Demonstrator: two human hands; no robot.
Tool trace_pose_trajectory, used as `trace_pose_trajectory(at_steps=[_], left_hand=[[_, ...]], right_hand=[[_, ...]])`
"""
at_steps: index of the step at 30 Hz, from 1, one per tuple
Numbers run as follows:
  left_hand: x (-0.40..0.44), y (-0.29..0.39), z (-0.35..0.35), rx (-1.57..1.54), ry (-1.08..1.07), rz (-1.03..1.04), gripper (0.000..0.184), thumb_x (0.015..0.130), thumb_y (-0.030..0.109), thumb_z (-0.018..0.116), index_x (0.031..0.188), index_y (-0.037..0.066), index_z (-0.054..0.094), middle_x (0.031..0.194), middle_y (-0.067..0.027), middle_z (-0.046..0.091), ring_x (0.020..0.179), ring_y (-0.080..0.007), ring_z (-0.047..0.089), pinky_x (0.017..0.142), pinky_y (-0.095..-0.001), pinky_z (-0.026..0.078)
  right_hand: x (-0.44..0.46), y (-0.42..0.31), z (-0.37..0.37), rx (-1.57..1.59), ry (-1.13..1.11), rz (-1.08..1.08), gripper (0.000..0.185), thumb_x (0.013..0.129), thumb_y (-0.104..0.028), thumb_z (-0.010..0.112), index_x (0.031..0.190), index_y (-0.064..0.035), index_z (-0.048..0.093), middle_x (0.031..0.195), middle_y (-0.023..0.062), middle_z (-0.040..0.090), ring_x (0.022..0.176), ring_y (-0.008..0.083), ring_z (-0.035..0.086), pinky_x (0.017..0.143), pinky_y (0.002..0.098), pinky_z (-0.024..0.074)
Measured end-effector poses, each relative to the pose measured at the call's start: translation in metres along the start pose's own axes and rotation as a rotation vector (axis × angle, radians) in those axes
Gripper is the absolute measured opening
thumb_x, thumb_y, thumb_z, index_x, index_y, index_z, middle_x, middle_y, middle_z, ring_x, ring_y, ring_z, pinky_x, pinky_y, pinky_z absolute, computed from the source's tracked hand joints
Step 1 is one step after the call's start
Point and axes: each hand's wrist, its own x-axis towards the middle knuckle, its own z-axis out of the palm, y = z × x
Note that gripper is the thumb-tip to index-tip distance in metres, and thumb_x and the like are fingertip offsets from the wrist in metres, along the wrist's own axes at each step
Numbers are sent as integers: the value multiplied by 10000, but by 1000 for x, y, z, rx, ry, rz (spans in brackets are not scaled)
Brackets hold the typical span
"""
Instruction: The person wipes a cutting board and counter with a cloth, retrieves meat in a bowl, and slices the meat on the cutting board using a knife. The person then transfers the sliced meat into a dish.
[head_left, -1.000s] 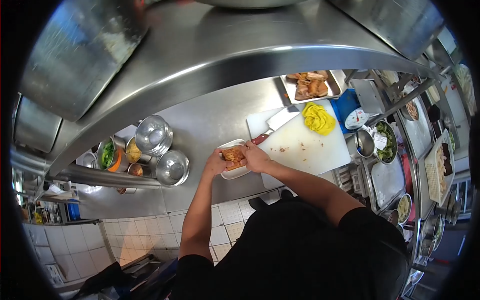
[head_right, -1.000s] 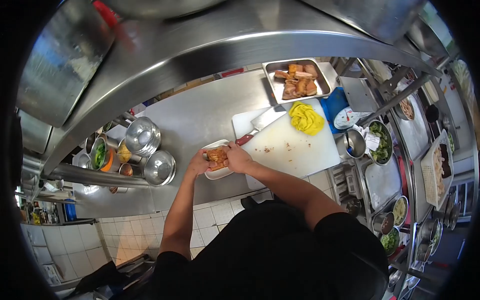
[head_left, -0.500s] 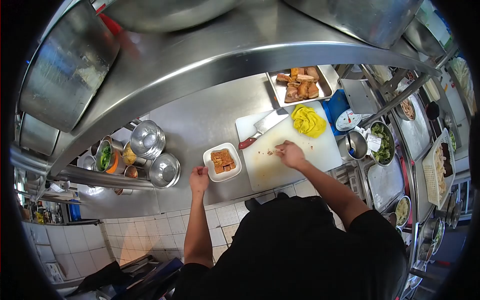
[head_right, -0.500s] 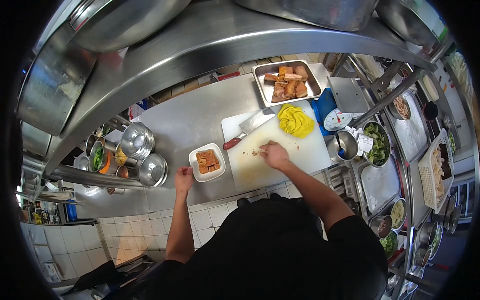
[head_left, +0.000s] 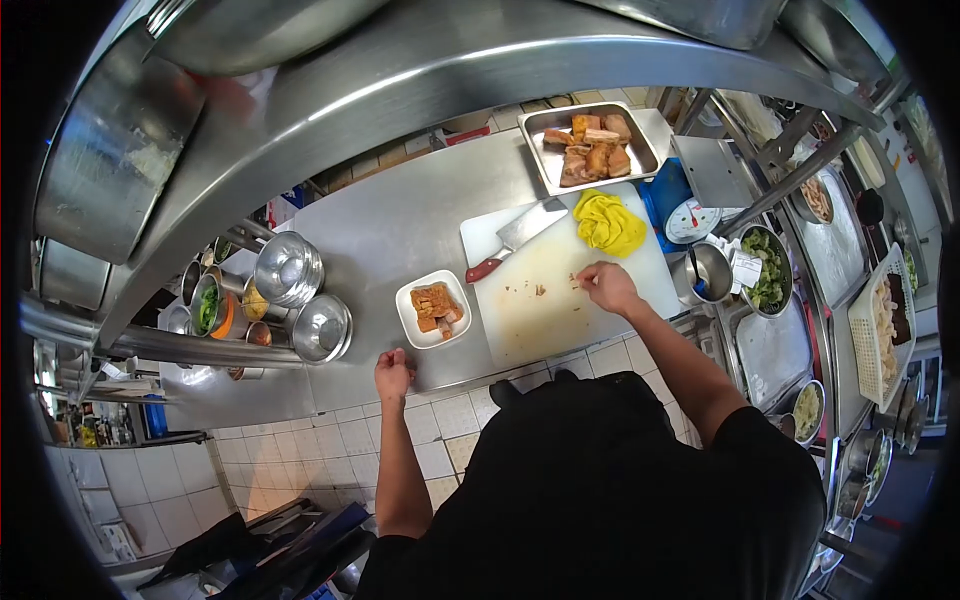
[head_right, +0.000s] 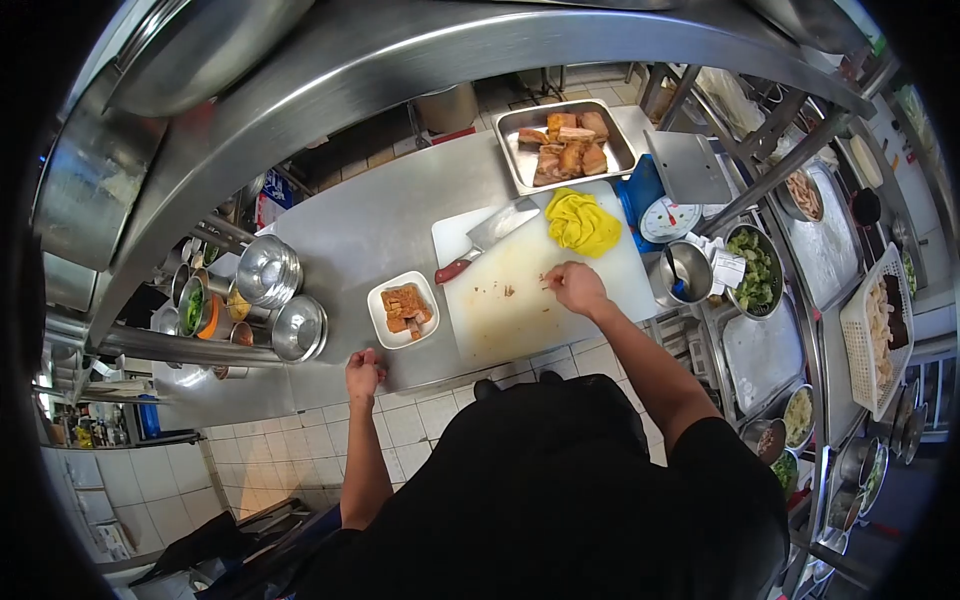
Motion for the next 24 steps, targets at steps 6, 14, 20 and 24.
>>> trace_pose_trajectory(at_steps=[6, 14, 20, 24], left_hand=[[-8, 11, 20, -72, -139, -83, 300, 959, 318, 452, 903, 34, 532, 694, -53, 621, 456, -102, 512, 421, -243, 430], [-1, 15, 33, -118, -164, -111, 327, 958, 345, 435, 962, 31, 526, 742, -82, 640, 475, -111, 541, 421, -235, 456], [9, 2, 35, -183, -166, -94, 311, 946, 344, 457, 933, 49, 553, 715, -69, 643, 482, -112, 558, 424, -233, 467], [9, 2, 38, -225, -162, -98, 297, 944, 334, 470, 938, 45, 542, 709, -72, 639, 468, -114, 552, 418, -231, 458]], right_hand=[[-33, 15, 21, -172, -40, -262, 155, 733, -238, 661, 848, -141, 701, 931, 38, 603, 884, 238, 593, 783, 352, 476], [-24, -14, 42, -20, 44, -248, 105, 767, -158, 625, 812, -63, 610, 800, 93, 611, 763, 282, 593, 726, 385, 478], [36, -99, 75, 381, -179, -171, 146, 793, -114, 663, 885, -10, 619, 807, 91, 649, 713, 153, 606, 672, 273, 490], [63, -153, 110, 495, -227, -296, 129, 770, -87, 676, 857, 2, 640, 804, 108, 665, 713, 178, 629, 676, 292, 501]])
